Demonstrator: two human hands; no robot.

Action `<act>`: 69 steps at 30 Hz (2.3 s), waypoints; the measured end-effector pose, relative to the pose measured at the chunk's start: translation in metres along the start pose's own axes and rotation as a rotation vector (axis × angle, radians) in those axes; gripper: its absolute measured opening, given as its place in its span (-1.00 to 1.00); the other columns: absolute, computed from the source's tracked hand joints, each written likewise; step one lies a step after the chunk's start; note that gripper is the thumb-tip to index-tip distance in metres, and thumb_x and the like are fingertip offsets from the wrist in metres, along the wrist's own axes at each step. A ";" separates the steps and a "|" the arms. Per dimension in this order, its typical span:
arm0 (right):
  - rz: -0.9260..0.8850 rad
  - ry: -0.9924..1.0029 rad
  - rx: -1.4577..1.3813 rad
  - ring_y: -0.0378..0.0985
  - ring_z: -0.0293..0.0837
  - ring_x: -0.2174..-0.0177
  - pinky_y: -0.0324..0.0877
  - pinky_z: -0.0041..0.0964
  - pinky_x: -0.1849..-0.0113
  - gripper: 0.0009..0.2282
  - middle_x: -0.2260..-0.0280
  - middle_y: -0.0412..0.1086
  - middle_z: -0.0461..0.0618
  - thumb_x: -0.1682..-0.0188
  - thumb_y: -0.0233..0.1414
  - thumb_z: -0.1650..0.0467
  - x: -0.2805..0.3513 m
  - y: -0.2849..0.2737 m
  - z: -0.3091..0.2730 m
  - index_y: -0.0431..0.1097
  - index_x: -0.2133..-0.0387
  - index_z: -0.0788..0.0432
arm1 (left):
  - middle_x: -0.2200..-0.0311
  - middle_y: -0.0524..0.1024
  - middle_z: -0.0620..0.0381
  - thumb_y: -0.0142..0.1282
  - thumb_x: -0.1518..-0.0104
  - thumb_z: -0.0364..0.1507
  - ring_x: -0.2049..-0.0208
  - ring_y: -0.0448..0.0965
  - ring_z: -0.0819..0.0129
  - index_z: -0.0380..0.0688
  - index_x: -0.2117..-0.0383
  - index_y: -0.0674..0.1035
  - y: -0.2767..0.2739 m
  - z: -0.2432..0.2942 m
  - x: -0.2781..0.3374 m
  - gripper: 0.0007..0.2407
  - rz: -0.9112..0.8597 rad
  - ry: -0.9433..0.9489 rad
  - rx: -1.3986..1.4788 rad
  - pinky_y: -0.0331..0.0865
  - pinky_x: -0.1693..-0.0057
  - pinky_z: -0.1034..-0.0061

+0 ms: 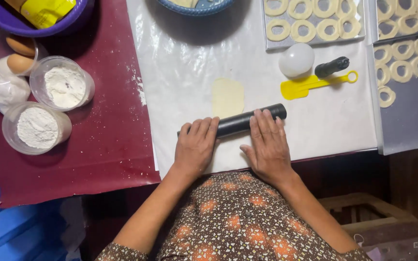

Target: The recorder prepares cookie dough, rolls it out with a rolling pin, and uses a round cutter and a smaller tool to shape ring-shaped cookies before placing them on a tray.

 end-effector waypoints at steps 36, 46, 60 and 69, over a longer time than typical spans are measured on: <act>0.495 0.200 -0.109 0.51 0.10 0.01 0.41 -0.10 -0.07 -0.79 0.06 0.51 0.13 0.01 0.13 0.62 -0.043 -0.042 0.107 0.52 0.11 0.33 | -0.33 0.19 -0.28 0.29 -0.13 -0.36 -0.33 0.19 -0.17 -0.35 -0.35 0.25 -0.040 -0.112 -0.002 -0.34 0.167 -0.648 -0.022 0.14 -0.29 -0.12; 0.339 0.203 0.030 0.26 0.30 -0.18 0.22 0.08 -0.20 -0.52 -0.22 0.22 0.33 0.03 0.23 0.52 -0.085 -0.033 0.115 0.32 -0.17 0.44 | -0.49 -0.02 0.15 -0.05 -0.34 -0.25 -0.50 -0.17 0.20 -0.05 -0.44 0.19 0.029 -0.041 -0.029 -0.47 0.055 -0.219 0.035 -0.25 -0.50 -0.09; 0.034 0.012 -0.271 0.40 0.22 -0.15 0.34 0.01 -0.18 -0.42 -0.16 0.32 0.28 0.11 0.32 0.40 -0.119 -0.036 0.059 0.27 -0.18 0.31 | -0.44 0.08 0.04 -0.12 -0.34 -0.22 -0.48 -0.13 0.17 -0.26 -0.34 0.29 0.041 -0.035 -0.013 -0.50 0.022 -0.235 0.118 -0.29 -0.48 -0.05; -0.121 -0.145 -0.244 0.34 0.21 -0.17 0.33 0.02 -0.16 -0.39 -0.19 0.27 0.22 0.12 0.31 0.36 -0.118 -0.007 0.015 0.25 -0.20 0.23 | -0.43 0.10 0.03 -0.11 -0.34 -0.21 -0.48 -0.10 0.16 -0.24 -0.34 0.29 0.031 -0.035 -0.013 -0.50 0.021 -0.234 0.118 -0.26 -0.48 -0.03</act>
Point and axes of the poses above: each hand's wrist, its own x-axis away from the middle knuckle, its own y-axis out of the palm, z = x × y, the point moved 4 cm from there along -x, towards the middle knuckle
